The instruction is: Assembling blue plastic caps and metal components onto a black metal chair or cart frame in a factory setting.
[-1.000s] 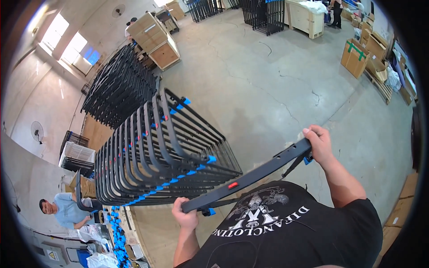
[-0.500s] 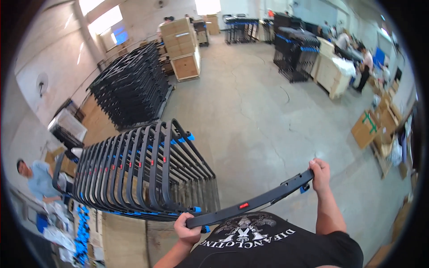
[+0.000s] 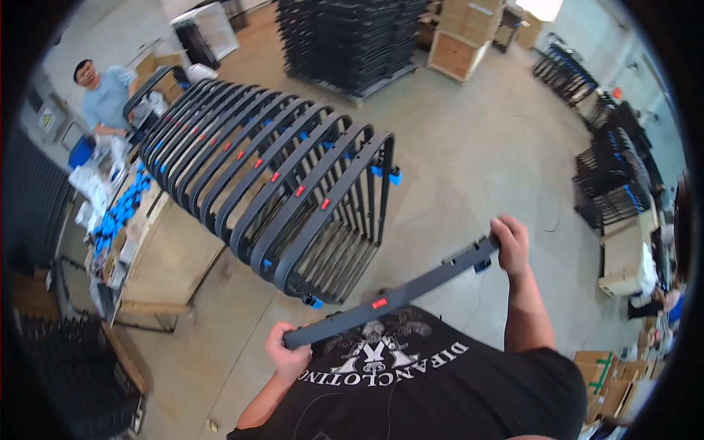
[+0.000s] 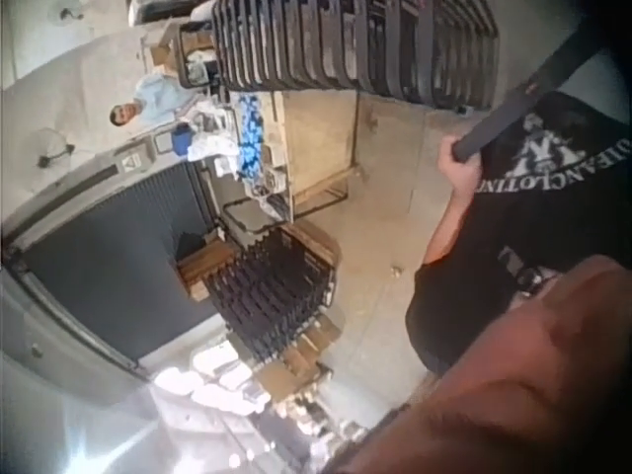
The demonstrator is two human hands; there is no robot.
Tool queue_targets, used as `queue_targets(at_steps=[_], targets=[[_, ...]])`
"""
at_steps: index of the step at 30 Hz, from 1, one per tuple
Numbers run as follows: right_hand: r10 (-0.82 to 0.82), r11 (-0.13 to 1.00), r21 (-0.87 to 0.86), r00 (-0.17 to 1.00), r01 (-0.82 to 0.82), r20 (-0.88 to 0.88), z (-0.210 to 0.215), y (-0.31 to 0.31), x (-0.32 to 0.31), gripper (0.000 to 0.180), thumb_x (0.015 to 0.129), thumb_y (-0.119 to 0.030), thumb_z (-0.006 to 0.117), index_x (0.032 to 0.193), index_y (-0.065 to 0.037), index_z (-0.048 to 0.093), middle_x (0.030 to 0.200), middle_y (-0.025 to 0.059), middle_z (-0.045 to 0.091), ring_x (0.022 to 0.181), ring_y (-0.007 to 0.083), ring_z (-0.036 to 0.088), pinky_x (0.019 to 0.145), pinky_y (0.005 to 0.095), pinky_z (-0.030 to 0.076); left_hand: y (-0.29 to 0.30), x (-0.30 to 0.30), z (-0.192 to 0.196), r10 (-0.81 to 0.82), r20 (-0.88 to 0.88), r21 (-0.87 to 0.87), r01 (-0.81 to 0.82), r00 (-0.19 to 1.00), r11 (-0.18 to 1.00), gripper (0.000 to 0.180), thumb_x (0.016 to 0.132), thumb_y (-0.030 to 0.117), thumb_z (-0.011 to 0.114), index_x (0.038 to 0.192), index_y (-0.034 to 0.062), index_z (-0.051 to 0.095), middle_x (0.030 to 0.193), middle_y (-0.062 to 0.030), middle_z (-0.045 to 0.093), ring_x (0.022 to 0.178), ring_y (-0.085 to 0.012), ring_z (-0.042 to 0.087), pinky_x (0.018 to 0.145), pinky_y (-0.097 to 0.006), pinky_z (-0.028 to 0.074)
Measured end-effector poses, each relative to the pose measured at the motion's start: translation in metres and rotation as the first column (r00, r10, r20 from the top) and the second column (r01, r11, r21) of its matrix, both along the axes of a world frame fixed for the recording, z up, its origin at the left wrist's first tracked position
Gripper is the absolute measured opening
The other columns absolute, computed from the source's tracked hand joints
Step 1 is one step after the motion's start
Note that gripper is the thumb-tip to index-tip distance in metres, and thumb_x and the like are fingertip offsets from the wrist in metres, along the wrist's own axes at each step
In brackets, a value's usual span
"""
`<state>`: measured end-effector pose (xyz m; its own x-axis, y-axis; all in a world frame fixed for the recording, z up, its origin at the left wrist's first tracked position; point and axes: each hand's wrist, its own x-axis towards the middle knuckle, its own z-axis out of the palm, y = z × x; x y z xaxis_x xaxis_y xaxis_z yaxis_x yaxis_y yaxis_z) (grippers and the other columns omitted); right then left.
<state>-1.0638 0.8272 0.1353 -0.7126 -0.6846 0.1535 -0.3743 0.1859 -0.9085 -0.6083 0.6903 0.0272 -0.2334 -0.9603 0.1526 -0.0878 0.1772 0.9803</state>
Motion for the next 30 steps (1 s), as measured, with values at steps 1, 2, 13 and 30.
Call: queue_targets(at_steps=[1,2,13,30], targets=[[0.055,0.998,0.012,0.998,-0.055,-0.002,-0.009,-0.022,-0.021,0.038,0.093,-0.026,0.064,0.066,-0.003,0.05,0.063,-0.0027,0.04,0.064,0.0087,0.038,0.055,0.0319,0.032,0.006,-0.008,-0.008,0.075,0.059,0.002,-0.075,0.995,0.997,0.022,0.075,-0.007,0.071,0.083,0.0034,0.054,0.075,-0.0005,0.053,0.07,-0.0089,0.05,0.062,-0.025,0.042],[0.106,0.994,0.021,0.994,-0.106,-0.002,-0.019,-0.045,-0.042,0.039,0.093,-0.027,0.065,0.067,-0.002,0.05,0.062,-0.0014,0.039,0.064,0.0091,0.039,0.055,0.0329,0.032,0.01,-0.02,-0.015,0.095,0.1,0.007,-0.096,0.99,0.995,0.022,0.075,-0.007,0.071,0.083,0.0034,0.054,0.075,-0.0005,0.053,0.07,-0.0089,0.05,0.062,-0.025,0.042],[0.47,0.845,0.182,0.86,-0.503,0.199,-0.08,-0.246,-0.147,0.044,0.09,-0.043,0.07,0.088,0.001,0.072,0.073,0.0072,0.064,0.073,0.0163,0.06,0.069,0.0332,0.049,0.027,-0.133,-0.029,0.544,0.307,-0.11,-0.539,0.781,0.835,0.019,0.08,-0.004,0.071,0.085,0.0031,0.054,0.079,-0.0013,0.055,0.073,-0.0111,0.049,0.066,-0.027,0.042],[0.053,0.895,0.318,0.782,-0.314,0.621,-0.341,-0.177,-0.237,0.038,0.096,-0.038,0.064,0.108,-0.002,0.064,0.073,0.0008,0.055,0.063,0.0115,0.051,0.056,0.0295,0.042,0.053,-0.122,-0.063,0.654,0.494,-0.19,-0.662,0.573,0.725,0.066,0.086,0.02,0.081,0.14,0.0006,0.048,0.12,-0.0113,0.058,0.114,-0.0255,0.056,0.097,-0.038,0.047]])
